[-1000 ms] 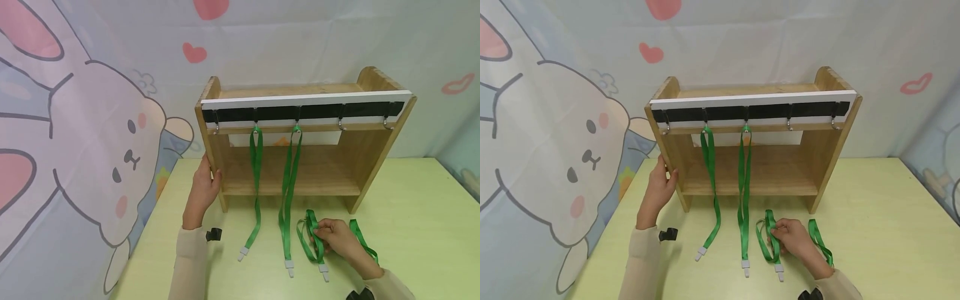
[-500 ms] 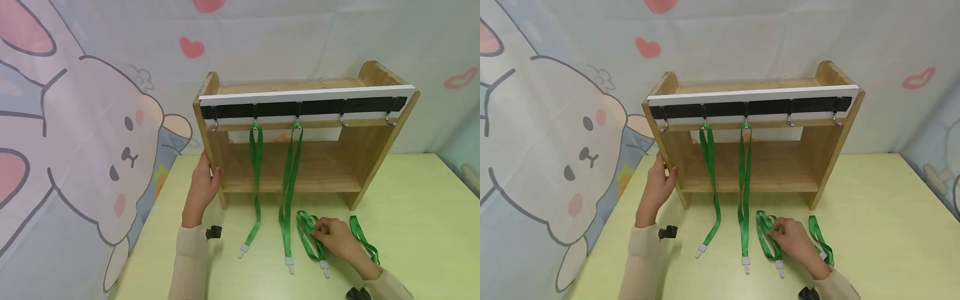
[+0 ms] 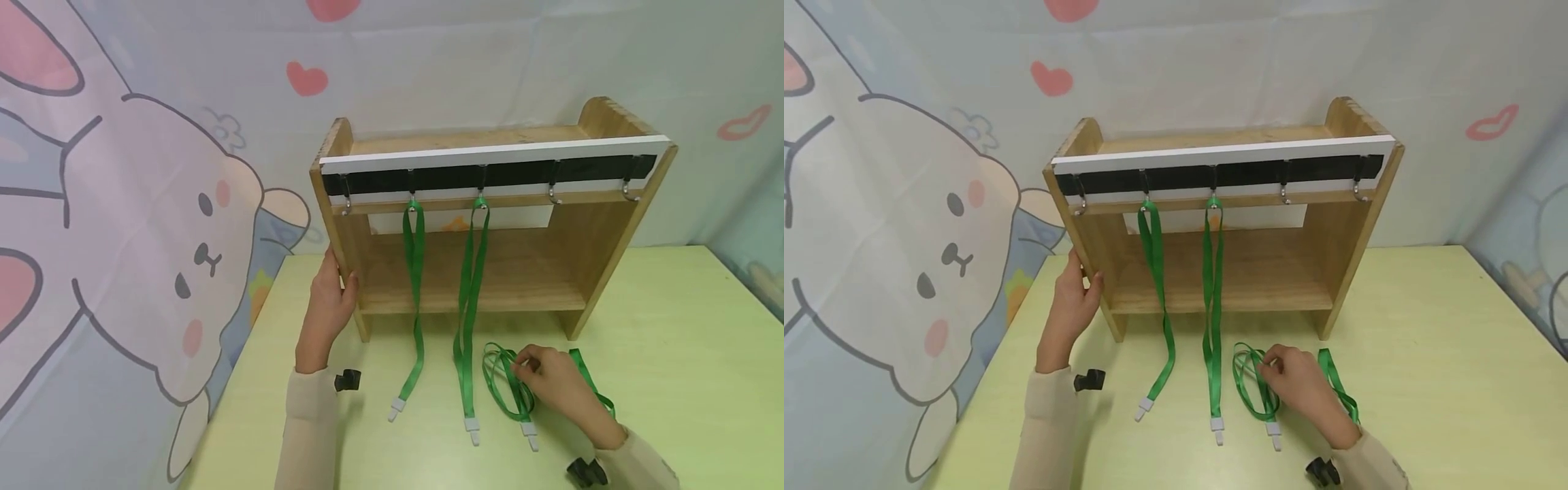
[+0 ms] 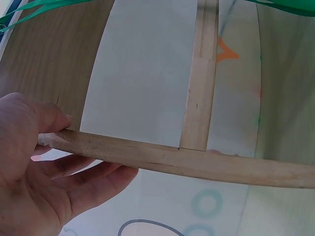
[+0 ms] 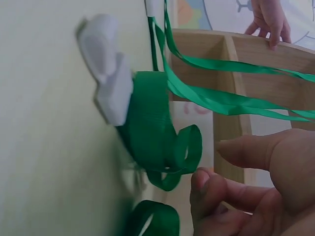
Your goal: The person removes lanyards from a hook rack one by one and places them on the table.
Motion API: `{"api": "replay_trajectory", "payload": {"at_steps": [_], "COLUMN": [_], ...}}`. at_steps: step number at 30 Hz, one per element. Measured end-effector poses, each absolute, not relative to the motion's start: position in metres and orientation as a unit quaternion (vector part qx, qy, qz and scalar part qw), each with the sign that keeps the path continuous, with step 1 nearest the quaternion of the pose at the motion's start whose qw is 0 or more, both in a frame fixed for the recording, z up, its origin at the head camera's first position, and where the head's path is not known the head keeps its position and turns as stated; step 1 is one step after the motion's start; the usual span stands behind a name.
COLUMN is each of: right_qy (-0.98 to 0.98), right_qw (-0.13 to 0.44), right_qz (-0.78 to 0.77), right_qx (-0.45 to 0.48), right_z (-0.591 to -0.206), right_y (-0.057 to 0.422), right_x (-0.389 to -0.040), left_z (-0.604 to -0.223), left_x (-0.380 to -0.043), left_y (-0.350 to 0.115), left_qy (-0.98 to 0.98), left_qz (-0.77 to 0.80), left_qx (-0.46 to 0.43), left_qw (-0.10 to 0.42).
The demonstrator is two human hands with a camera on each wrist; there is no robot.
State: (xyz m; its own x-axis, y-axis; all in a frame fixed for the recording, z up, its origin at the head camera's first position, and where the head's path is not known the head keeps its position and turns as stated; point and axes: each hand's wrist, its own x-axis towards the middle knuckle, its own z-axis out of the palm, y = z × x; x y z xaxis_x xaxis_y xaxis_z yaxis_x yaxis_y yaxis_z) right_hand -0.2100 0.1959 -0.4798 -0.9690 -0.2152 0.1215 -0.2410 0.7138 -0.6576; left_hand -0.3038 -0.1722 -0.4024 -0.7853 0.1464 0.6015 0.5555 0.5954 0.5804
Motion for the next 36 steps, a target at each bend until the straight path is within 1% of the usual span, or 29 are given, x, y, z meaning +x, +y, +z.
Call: {"api": "replay_trajectory", "payload": {"at_steps": [8,14,19,26,36], "right_qy": [-0.914,-0.911,-0.893,-0.854,-0.823], "right_qw": [0.055,0.106,0.149,0.210,0.234], "right_qz": [0.375,0.379,0.407,0.457,0.505], "right_qx": [0.146,0.120,0.120,0.136,0.113], "right_z": [-0.457,-0.429,-0.409,-0.395,-0.378], "right_y": [0.193,0.193,0.190,0.179,0.156], "right_x": [-0.212,-0.215,-0.215,-0.218,-0.223], "left_z": [-0.403,-0.402,-0.403,-0.402,-0.403], "left_x": [-0.303,-0.303,-0.304,-0.303,-0.303], "left_y": [-0.172,-0.171,-0.172,-0.174,-0.173], "left_qy": [-0.857,-0.856,-0.856,-0.855,-0.853], "left_qz": [-0.398,-0.394,-0.393,-0.396,-0.394], "left_qx": [-0.205,-0.210,-0.208,-0.210,-0.214], "left_qw": [0.254,0.260,0.263,0.261,0.268]}}
